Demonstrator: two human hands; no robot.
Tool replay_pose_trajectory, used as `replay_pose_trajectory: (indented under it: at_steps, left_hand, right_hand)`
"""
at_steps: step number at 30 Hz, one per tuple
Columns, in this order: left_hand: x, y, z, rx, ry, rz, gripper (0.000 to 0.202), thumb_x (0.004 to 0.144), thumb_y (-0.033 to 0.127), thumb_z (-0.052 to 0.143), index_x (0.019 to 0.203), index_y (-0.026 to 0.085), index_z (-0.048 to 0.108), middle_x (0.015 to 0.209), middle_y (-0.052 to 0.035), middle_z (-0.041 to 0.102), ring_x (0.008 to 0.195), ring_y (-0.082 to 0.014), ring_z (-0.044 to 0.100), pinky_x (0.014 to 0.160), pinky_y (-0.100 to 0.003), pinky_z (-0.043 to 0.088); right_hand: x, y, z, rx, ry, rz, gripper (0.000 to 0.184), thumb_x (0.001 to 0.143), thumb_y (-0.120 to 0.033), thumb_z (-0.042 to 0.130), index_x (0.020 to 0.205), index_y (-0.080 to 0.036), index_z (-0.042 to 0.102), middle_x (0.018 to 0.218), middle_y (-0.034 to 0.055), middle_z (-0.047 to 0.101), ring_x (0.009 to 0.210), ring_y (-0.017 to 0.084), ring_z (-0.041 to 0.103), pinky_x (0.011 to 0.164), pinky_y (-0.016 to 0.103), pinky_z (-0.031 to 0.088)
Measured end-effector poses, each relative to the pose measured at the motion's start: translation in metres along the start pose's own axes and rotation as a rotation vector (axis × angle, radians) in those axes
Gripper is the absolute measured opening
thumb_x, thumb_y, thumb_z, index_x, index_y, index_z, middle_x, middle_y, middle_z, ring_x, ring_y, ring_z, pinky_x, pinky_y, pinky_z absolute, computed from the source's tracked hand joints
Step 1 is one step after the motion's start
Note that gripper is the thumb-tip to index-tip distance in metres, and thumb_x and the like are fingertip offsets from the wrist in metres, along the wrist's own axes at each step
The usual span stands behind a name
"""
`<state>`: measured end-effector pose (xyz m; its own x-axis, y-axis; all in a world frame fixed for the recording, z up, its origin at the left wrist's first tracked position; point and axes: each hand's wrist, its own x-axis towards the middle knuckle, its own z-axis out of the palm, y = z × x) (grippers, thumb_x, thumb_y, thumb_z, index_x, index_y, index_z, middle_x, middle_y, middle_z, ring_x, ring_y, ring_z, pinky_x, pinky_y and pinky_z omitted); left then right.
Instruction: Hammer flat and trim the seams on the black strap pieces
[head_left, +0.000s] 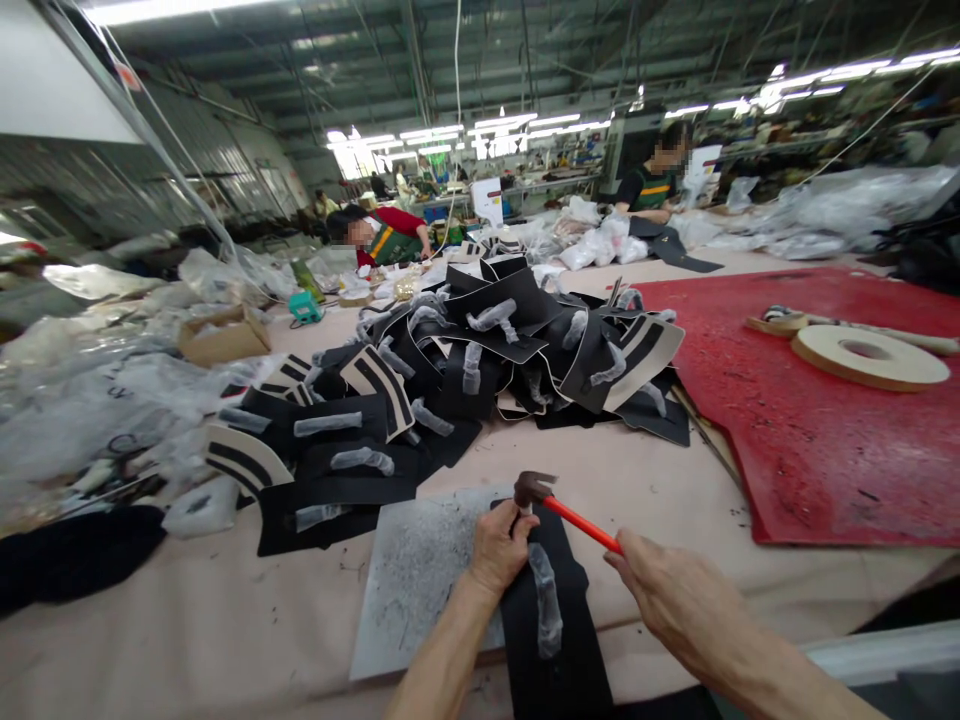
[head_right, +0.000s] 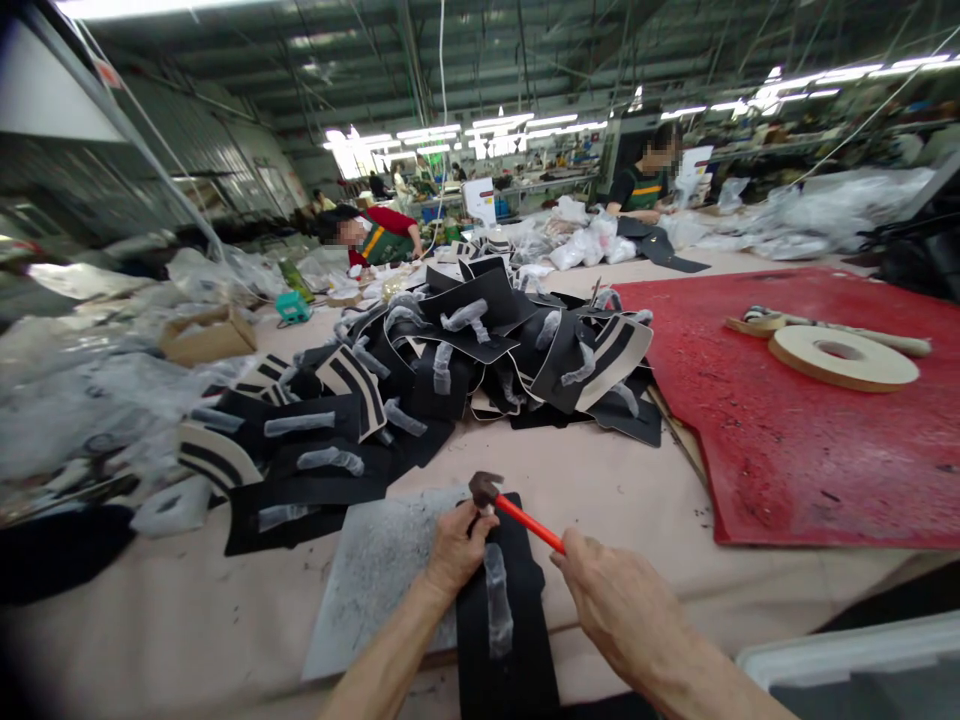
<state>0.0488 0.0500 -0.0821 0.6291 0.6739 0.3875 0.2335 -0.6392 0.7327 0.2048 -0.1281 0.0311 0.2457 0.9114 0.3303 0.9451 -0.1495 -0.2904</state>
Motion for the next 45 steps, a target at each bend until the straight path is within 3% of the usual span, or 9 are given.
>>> replay_pose_trajectory:
  at_steps: [7, 12, 18, 23, 32, 36, 38, 42, 45]
  left_hand:
    - [0.0, 0.0, -0.001, -0.024, 0.005, 0.016, 0.01, 0.089, 0.02, 0.056, 0.086, 0.019, 0.066, 0.078, -0.0035, 0.069, 0.071, -0.0157, 0.064, 0.07, -0.026, 0.048]
    - [0.001, 0.002, -0.002, -0.001, 0.001, 0.005, 0.012, 0.085, 0.014, 0.056, 0.078, 0.02, 0.065, 0.07, -0.0008, 0.067, 0.064, -0.0145, 0.062, 0.063, -0.024, 0.047]
    - [0.001, 0.002, -0.001, -0.025, -0.003, 0.005, 0.01, 0.088, 0.016, 0.056, 0.084, 0.019, 0.065, 0.077, -0.0029, 0.069, 0.07, -0.0151, 0.064, 0.07, -0.025, 0.048]
    - [0.001, 0.001, -0.002, -0.024, -0.023, 0.004, 0.012, 0.087, 0.014, 0.055, 0.082, 0.019, 0.065, 0.073, -0.0017, 0.067, 0.067, -0.015, 0.063, 0.066, -0.025, 0.048]
    - [0.002, 0.003, -0.002, -0.032, 0.011, 0.009, 0.009, 0.086, 0.014, 0.058, 0.084, 0.019, 0.065, 0.077, -0.0031, 0.069, 0.07, -0.0162, 0.064, 0.069, -0.026, 0.05]
    - [0.001, 0.006, -0.003, -0.03, 0.006, 0.005, 0.009, 0.087, 0.017, 0.057, 0.083, 0.019, 0.065, 0.075, -0.0028, 0.068, 0.07, -0.0159, 0.064, 0.07, -0.026, 0.05]
    - [0.0, 0.007, -0.003, -0.039, 0.006, -0.006, 0.009, 0.086, 0.019, 0.058, 0.083, 0.019, 0.066, 0.076, -0.0027, 0.069, 0.07, -0.0157, 0.064, 0.071, -0.026, 0.05]
    - [0.007, 0.003, -0.002, -0.176, 0.072, -0.211, 0.015, 0.083, 0.029, 0.063, 0.075, 0.017, 0.067, 0.069, -0.0022, 0.068, 0.066, -0.0158, 0.064, 0.066, -0.026, 0.051]
    - [0.018, -0.003, -0.006, -0.466, 0.396, -0.541, 0.034, 0.087, 0.043, 0.055, 0.076, 0.013, 0.066, 0.068, -0.0053, 0.068, 0.065, -0.0189, 0.068, 0.063, -0.028, 0.054]
  right_hand:
    - [0.004, -0.009, -0.018, 0.055, 0.213, 0.055, 0.03, 0.102, -0.039, 0.029, 0.083, -0.024, 0.047, 0.052, -0.0025, 0.053, 0.042, 0.014, 0.051, 0.047, 0.028, 0.029]
    - [-0.001, -0.001, -0.007, -0.005, -0.135, 0.044, 0.031, 0.099, -0.04, 0.035, 0.075, -0.025, 0.048, 0.051, -0.0016, 0.056, 0.037, 0.015, 0.047, 0.045, 0.031, 0.017]
    - [0.009, -0.009, -0.022, 0.157, 0.27, 0.186, 0.032, 0.1, -0.046, 0.031, 0.08, -0.025, 0.046, 0.053, -0.0017, 0.051, 0.042, 0.015, 0.047, 0.047, 0.028, 0.03]
    - [-0.011, 0.01, 0.006, 0.033, -0.203, 0.12, 0.028, 0.098, -0.042, 0.037, 0.079, -0.025, 0.049, 0.052, -0.0003, 0.057, 0.041, 0.017, 0.052, 0.048, 0.031, 0.019]
    - [-0.005, 0.074, 0.056, -0.041, -0.254, 0.448, 0.03, 0.096, -0.038, 0.031, 0.088, -0.021, 0.055, 0.076, 0.009, 0.066, 0.067, 0.025, 0.062, 0.06, 0.033, 0.039]
    - [-0.013, 0.022, 0.073, -0.046, -0.035, 0.214, 0.044, 0.094, -0.039, 0.042, 0.132, -0.018, 0.048, 0.127, 0.0172, 0.058, 0.11, 0.031, 0.059, 0.085, 0.041, 0.047]
    - [-0.018, -0.019, 0.083, 0.111, -0.12, 0.114, 0.049, 0.095, -0.039, 0.044, 0.141, -0.022, 0.04, 0.127, 0.0129, 0.06, 0.111, 0.026, 0.061, 0.088, 0.037, 0.049]
    - [-0.02, -0.071, 0.11, 0.122, -0.243, 0.14, 0.034, 0.094, -0.028, 0.044, 0.123, -0.015, 0.055, 0.106, 0.0136, 0.071, 0.085, 0.026, 0.07, 0.073, 0.034, 0.051]
    - [-0.016, -0.074, 0.119, 0.12, -0.291, 0.216, 0.025, 0.096, -0.022, 0.037, 0.106, -0.015, 0.06, 0.089, 0.0111, 0.073, 0.075, 0.024, 0.071, 0.065, 0.03, 0.047]
